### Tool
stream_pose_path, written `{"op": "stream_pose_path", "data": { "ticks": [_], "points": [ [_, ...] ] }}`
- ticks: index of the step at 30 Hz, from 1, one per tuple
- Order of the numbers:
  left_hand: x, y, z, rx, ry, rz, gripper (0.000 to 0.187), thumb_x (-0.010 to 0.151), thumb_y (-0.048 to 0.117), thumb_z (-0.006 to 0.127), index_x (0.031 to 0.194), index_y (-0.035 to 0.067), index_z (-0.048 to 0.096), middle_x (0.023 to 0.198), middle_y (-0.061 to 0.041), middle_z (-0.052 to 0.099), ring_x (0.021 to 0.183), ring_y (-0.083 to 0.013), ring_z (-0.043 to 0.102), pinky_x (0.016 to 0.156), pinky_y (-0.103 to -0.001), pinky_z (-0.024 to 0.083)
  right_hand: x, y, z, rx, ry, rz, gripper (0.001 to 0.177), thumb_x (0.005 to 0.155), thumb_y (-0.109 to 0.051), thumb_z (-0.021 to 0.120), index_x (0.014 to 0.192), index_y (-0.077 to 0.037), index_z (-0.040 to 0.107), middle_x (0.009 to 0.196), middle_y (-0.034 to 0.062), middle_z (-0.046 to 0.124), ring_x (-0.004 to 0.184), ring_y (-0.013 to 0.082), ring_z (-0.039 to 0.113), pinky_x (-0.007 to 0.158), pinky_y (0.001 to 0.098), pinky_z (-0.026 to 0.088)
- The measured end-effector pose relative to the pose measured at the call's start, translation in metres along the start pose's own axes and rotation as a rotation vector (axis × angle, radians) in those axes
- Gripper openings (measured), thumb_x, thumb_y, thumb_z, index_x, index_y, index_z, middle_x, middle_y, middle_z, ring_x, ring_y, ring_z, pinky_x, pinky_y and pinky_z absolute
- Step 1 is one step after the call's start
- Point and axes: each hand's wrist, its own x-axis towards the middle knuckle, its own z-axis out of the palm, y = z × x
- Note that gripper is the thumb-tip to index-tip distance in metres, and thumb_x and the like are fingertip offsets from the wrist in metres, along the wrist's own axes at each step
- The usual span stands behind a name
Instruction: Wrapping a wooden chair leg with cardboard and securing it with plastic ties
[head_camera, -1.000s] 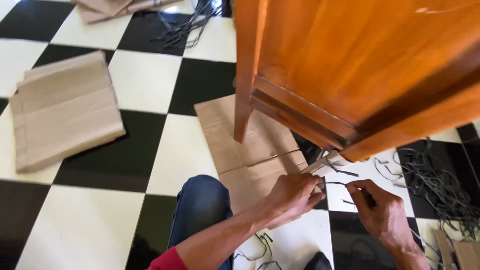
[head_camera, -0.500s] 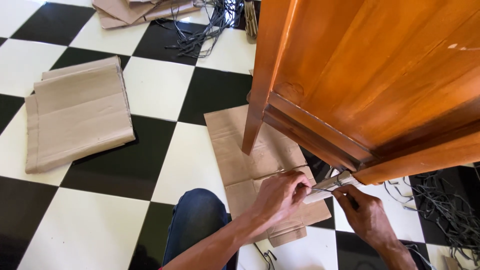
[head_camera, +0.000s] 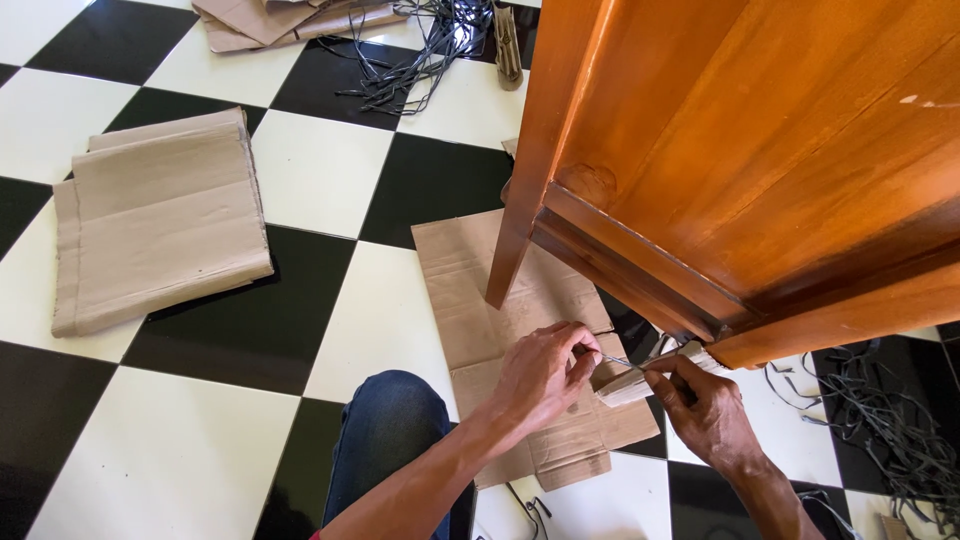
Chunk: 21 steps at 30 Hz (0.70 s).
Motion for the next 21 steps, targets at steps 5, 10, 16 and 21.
{"op": "stream_pose_path", "data": {
  "ticks": [5, 10, 16, 21],
  "points": [
    [0.002, -0.011, 0.004, -0.027, 0.012, 0.013, 0.008, 0.087, 0.004, 0.075, 0.087, 0.007, 0.067, 0.083, -0.005, 0.074, 0.048, -0.0105, 0.057, 0.04, -0.025, 0.046, 0.0, 0.002, -0.001, -0.008, 0.01, -0.075, 0.017, 0.09, -0.024, 0.069, 0.097, -0.011, 0.078, 0.049, 0.0055, 0.068, 0.037, 0.012, 0.047, 0.041, 0.0285, 0.038],
    [0.006, -0.037, 0.018, 0.045, 0.045, -0.013, 0.013, 0.085, 0.001, 0.077, 0.091, 0.009, 0.069, 0.088, -0.007, 0.076, 0.057, -0.0112, 0.065, 0.046, -0.023, 0.055, -0.001, 0.002, -0.001, -0.081, 0.021, -0.006, 0.017, 0.093, -0.021, 0.067, 0.096, -0.008, 0.077, 0.051, 0.0085, 0.069, 0.037, 0.0144, 0.047, 0.042, 0.0318, 0.038],
    [0.015, -0.034, -0.012, 0.173, 0.203, -0.093, 0.018, 0.091, 0.015, 0.076, 0.103, 0.008, 0.064, 0.1, -0.008, 0.067, 0.059, -0.0133, 0.067, 0.042, -0.027, 0.055, 0.003, 0.019, 0.001, -0.118, 0.005, 0.068, 0.022, 0.095, -0.025, 0.065, 0.097, -0.006, 0.075, 0.055, 0.0094, 0.071, 0.037, 0.0146, 0.049, 0.039, 0.0294, 0.037],
    [0.009, -0.03, -0.021, 0.065, 0.205, -0.099, 0.051, 0.09, 0.04, 0.069, 0.127, 0.008, 0.056, 0.107, -0.01, 0.064, 0.08, -0.016, 0.07, 0.064, -0.033, 0.062, 0.002, 0.032, -0.003, -0.091, -0.016, 0.096, 0.018, 0.095, -0.022, 0.066, 0.095, -0.007, 0.076, 0.059, 0.0064, 0.073, 0.04, 0.0132, 0.054, 0.041, 0.0285, 0.041]
  ]
}}
